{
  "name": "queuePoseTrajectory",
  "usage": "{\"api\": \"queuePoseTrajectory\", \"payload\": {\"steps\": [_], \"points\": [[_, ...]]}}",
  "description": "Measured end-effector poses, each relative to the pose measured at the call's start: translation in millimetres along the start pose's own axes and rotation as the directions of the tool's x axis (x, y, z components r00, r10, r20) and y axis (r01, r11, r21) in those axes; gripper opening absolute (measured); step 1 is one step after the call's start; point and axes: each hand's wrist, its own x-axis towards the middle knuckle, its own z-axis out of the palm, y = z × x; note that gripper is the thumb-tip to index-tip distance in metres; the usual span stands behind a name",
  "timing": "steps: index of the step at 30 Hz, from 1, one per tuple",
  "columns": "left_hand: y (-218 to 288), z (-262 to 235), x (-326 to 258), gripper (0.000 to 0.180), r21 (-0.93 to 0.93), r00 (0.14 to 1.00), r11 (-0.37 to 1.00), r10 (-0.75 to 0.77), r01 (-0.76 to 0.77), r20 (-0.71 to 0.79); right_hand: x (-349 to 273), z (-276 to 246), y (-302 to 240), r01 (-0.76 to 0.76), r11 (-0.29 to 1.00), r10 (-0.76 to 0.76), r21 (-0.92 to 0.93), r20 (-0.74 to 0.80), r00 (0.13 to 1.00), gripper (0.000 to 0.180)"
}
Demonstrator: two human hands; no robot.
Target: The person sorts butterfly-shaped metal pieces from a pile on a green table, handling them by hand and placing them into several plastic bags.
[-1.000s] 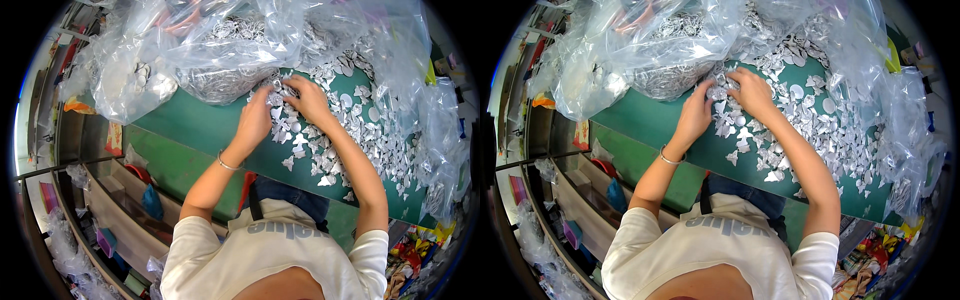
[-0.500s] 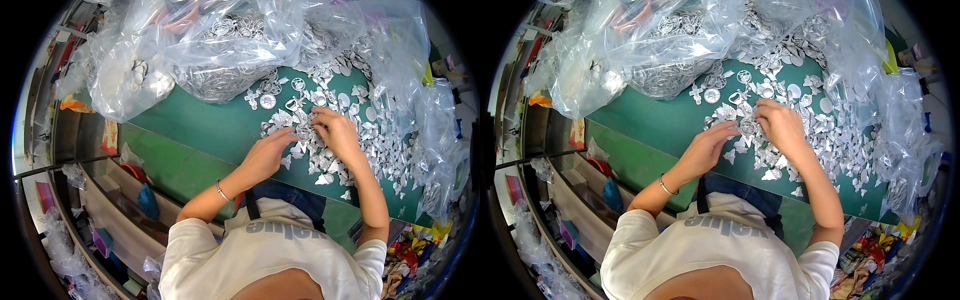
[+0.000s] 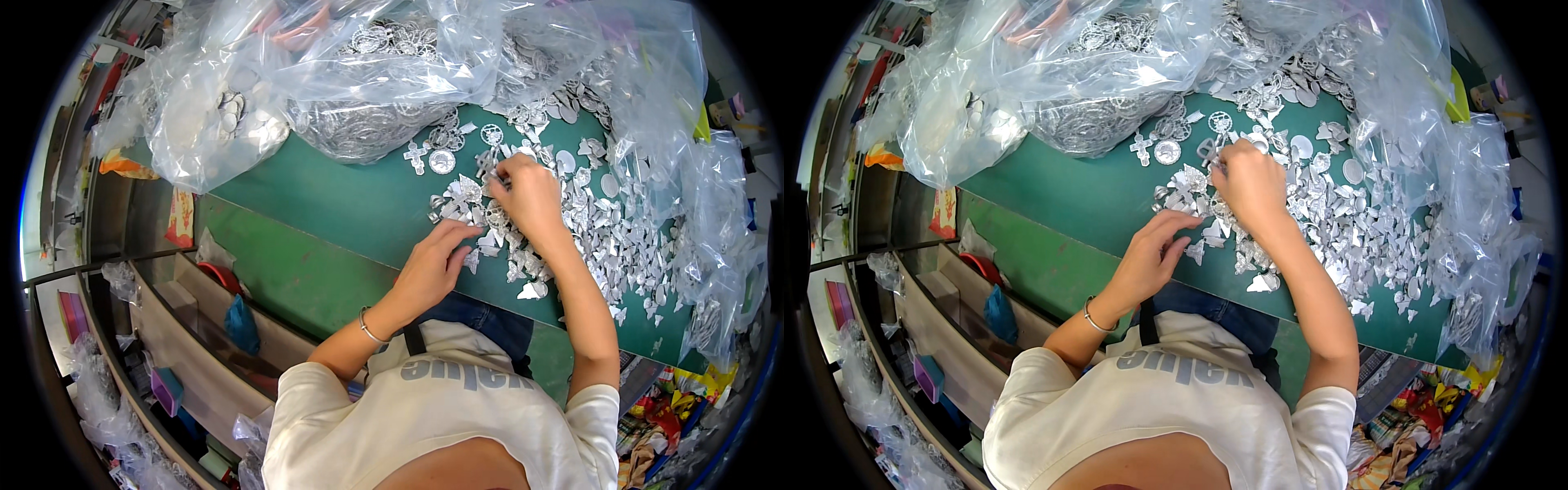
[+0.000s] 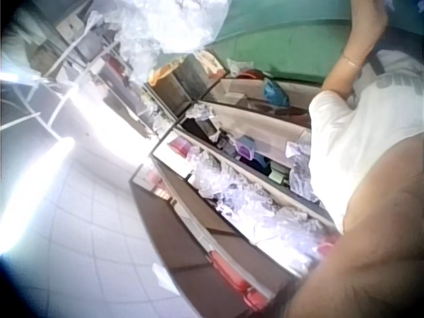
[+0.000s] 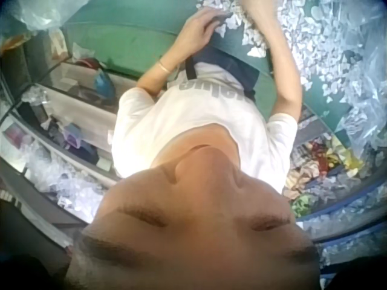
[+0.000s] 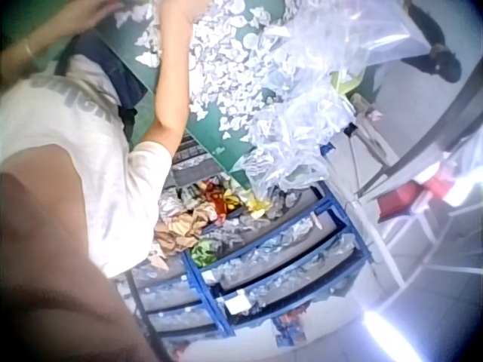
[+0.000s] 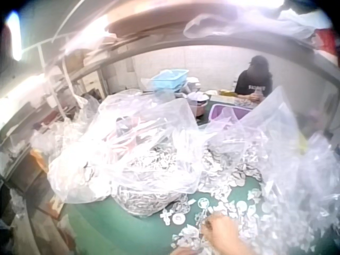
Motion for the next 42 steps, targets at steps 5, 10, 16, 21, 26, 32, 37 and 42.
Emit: {"api": "queuePoseTrajectory", "payload": {"steps": [5, 10, 16, 21, 26, 32, 37, 42], "points": [[-4.7, 2.0, -6.6, 0.030, -0.029, 1.000, 0.999, -0.014, 0.013, -0.014, -11.1, -23.6, 15.3, -0.216, 0.840, 0.235, 0.497, 0.025, 0.972, 0.017], [1.4, 8.2, -7.7, 0.029, -0.066, 0.999, 0.996, -0.052, 0.052, 0.003, -39.1, -40.6, 21.4, -0.351, 0.470, 0.400, 0.810, 0.159, 0.903, 0.011], [-3.3, 23.5, -1.2, 0.034, -0.022, 1.000, 1.000, 0.019, -0.019, -0.014, -98.3, -49.0, 43.8, -0.315, 0.486, 0.453, 0.815, 0.074, 0.889, 0.014], [3.6, 50.6, -0.4, 0.039, -0.042, 0.997, 0.997, 0.070, -0.069, 0.015, -146.3, -87.6, 65.0, -0.311, 0.601, 0.567, 0.736, -0.118, 0.815, 0.017], [-0.2, 71.7, 1.4, 0.039, -0.008, 0.988, 0.988, 0.155, -0.155, -0.005, -211.5, -143.9, 93.1, -0.335, 0.479, 0.814, 0.811, -0.269, 0.515, 0.017], [-12.6, 82.6, -2.5, 0.038, 0.006, 0.978, 0.985, 0.173, -0.173, -0.117, -281.0, -237.4, 171.1, -0.122, 0.812, 0.570, 0.570, -0.821, -0.042, 0.019], [-12.1, 87.8, -4.4, 0.037, 0.056, 0.960, 0.975, 0.222, -0.215, -0.169, -307.5, -275.4, 209.7, -0.107, 0.858, 0.492, 0.502, -0.864, -0.109, 0.024], [-13.1, 84.2, -8.4, 0.035, 0.089, 0.955, 0.972, 0.233, -0.220, -0.184, -280.2, -305.0, 249.3, -0.228, 0.945, 0.216, 0.235, -0.971, -0.103, 0.023]]}}
